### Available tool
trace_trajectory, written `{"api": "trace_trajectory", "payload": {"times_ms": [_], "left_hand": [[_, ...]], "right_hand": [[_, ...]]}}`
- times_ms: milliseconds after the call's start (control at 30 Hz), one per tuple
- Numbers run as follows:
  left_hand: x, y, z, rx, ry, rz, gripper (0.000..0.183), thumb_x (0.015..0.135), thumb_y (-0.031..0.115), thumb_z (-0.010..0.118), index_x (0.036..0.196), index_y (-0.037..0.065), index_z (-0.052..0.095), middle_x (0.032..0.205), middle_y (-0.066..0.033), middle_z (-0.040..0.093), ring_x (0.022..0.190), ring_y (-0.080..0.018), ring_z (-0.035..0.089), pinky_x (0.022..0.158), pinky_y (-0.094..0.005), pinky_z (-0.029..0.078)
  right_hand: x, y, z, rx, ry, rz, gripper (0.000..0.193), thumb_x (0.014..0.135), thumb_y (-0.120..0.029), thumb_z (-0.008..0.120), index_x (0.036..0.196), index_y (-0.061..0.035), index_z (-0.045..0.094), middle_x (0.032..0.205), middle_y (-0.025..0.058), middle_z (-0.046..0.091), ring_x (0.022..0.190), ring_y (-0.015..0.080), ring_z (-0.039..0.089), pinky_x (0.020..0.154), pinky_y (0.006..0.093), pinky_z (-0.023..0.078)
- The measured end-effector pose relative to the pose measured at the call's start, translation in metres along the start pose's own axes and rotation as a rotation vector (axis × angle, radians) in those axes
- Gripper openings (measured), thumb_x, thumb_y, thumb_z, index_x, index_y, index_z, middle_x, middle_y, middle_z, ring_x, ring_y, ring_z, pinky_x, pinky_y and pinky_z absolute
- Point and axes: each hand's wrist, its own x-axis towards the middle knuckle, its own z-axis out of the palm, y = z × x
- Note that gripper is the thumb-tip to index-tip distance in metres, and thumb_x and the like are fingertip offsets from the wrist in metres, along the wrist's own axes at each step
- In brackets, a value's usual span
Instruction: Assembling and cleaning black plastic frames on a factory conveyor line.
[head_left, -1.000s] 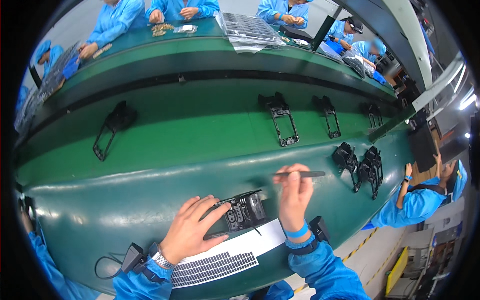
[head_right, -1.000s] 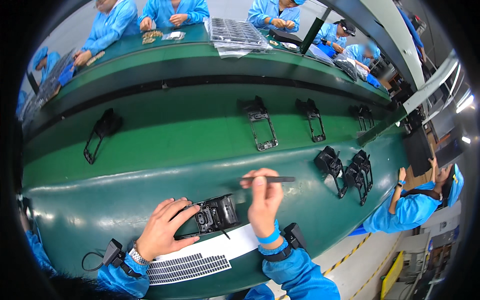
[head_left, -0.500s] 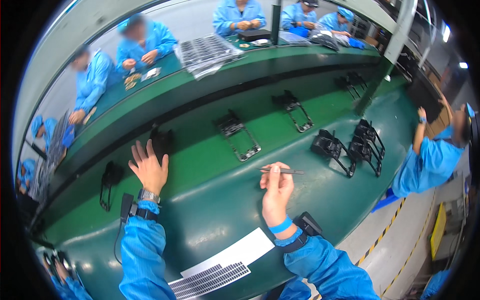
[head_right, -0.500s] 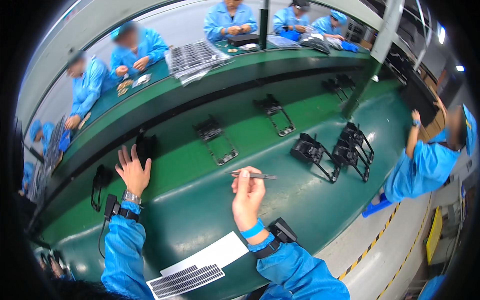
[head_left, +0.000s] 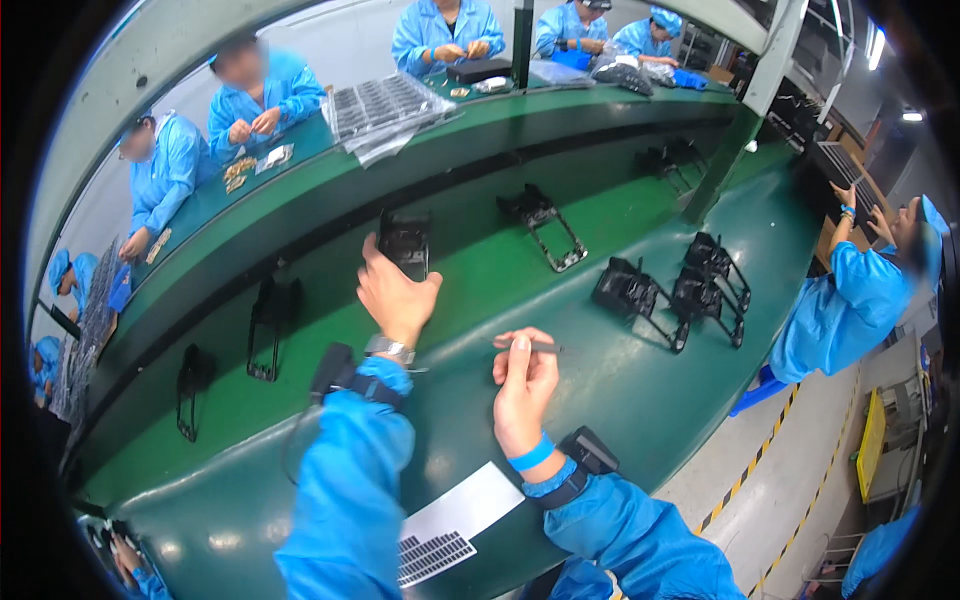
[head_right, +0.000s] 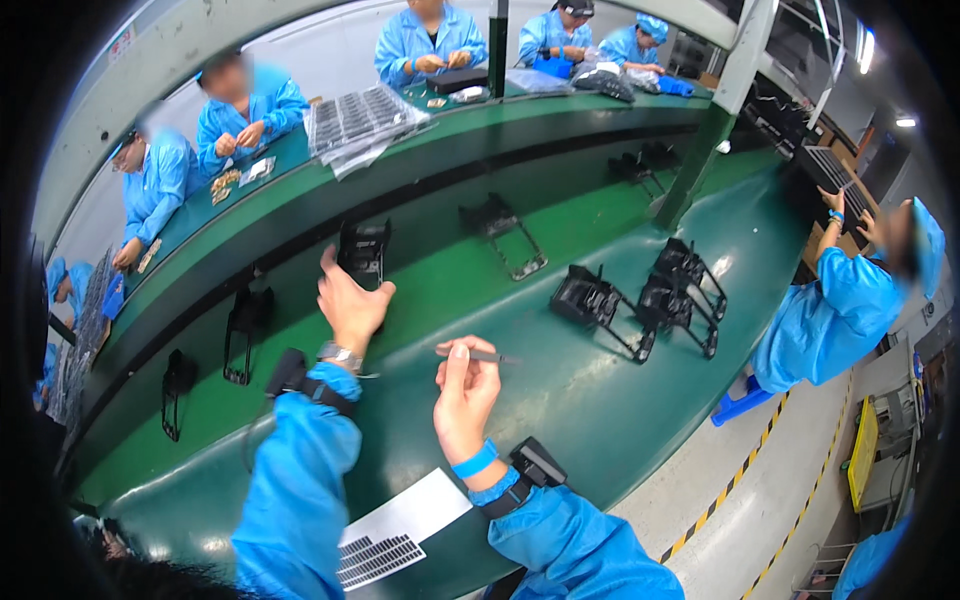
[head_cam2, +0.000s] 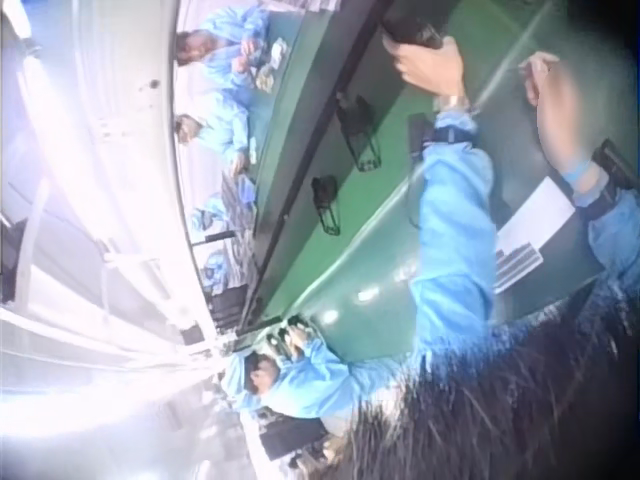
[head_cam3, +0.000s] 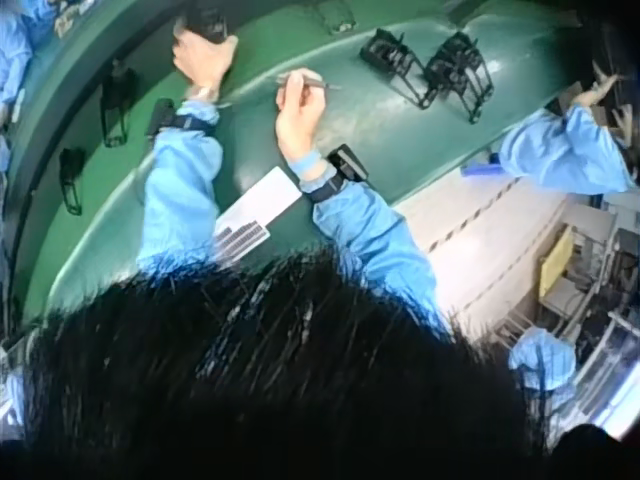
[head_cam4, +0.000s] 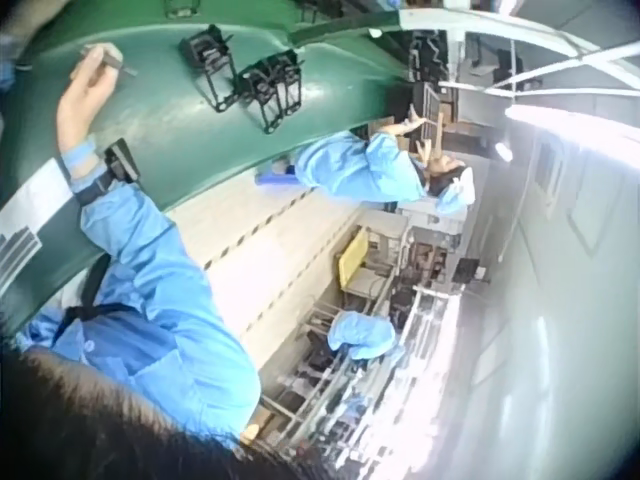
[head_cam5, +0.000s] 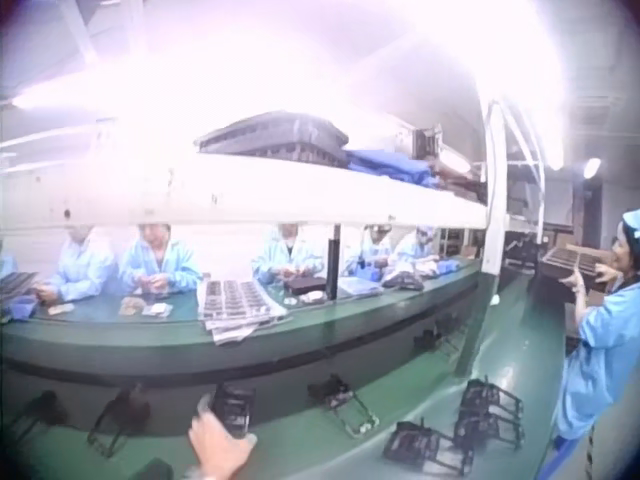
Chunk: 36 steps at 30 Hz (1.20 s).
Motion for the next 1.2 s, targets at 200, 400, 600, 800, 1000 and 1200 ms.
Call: {"api": "trace_trajectory", "payload": {"times_ms": [200, 400, 600, 800, 1000, 1200], "left_hand": [[-0.048, -0.060, -0.147, 0.039, -0.472, 0.424, 0.081, 0.069, 0.023, 0.083, 0.140, 0.004, 0.048, 0.130, -0.0190, 0.057, 0.121, -0.0370, 0.056, 0.101, -0.0449, 0.050], [-0.138, -0.094, -0.220, 0.041, -0.604, 0.431, 0.083, 0.065, 0.019, 0.087, 0.137, -0.001, 0.051, 0.124, -0.0212, 0.058, 0.115, -0.0408, 0.054, 0.105, -0.0466, 0.043], [-0.174, -0.120, -0.205, -0.139, -0.631, 0.420, 0.089, 0.067, 0.023, 0.088, 0.145, 0.003, 0.048, 0.138, -0.0176, 0.057, 0.127, -0.0375, 0.051, 0.111, -0.0479, 0.035], [-0.196, -0.123, -0.226, 0.029, -0.647, 0.471, 0.094, 0.072, 0.032, 0.088, 0.153, 0.011, 0.047, 0.163, -0.0193, 0.036, 0.153, -0.0410, 0.029, 0.122, -0.0604, 0.018], [-0.205, -0.145, -0.221, 0.001, -0.692, 0.396, 0.090, 0.073, 0.039, 0.086, 0.152, 0.016, 0.050, 0.167, -0.0206, 0.028, 0.156, -0.0422, 0.023, 0.123, -0.0626, 0.011], [-0.202, -0.150, -0.214, -0.054, -0.696, 0.378, 0.088, 0.072, 0.038, 0.085, 0.151, 0.017, 0.051, 0.167, -0.0196, 0.029, 0.154, -0.0407, 0.026, 0.123, -0.0630, 0.011]], "right_hand": [[0.000, -0.001, -0.003, 0.044, -0.134, -0.059, 0.015, 0.110, -0.019, 0.054, 0.114, -0.0044, 0.056, 0.103, 0.0102, 0.070, 0.077, 0.0117, 0.063, 0.065, 0.0248, 0.049], [-0.070, -0.071, -0.021, 0.136, -0.668, 0.002, 0.017, 0.099, -0.001, 0.064, 0.114, 0.0026, 0.057, 0.108, 0.0239, 0.073, 0.090, 0.0233, 0.071, 0.081, 0.0372, 0.059], [-0.130, -0.083, -0.051, -0.386, -1.037, 0.277, 0.013, 0.087, -0.002, 0.077, 0.099, 0.0020, 0.076, 0.100, 0.0143, 0.079, 0.092, 0.0230, 0.077, 0.085, 0.0336, 0.061], [-0.139, -0.081, -0.047, -0.596, -1.093, 0.202, 0.019, 0.088, -0.004, 0.078, 0.107, -0.0021, 0.077, 0.102, 0.0130, 0.078, 0.093, 0.0240, 0.076, 0.082, 0.0333, 0.061], [-0.143, -0.066, -0.037, -0.713, -1.118, 0.269, 0.021, 0.089, -0.003, 0.078, 0.109, -0.0039, 0.077, 0.107, 0.0125, 0.076, 0.091, 0.0248, 0.075, 0.080, 0.0328, 0.061], [-0.141, -0.058, -0.052, -0.771, -1.120, 0.268, 0.021, 0.086, -0.002, 0.078, 0.106, 0.0003, 0.076, 0.100, 0.0147, 0.077, 0.089, 0.0263, 0.076, 0.082, 0.0330, 0.061]]}}
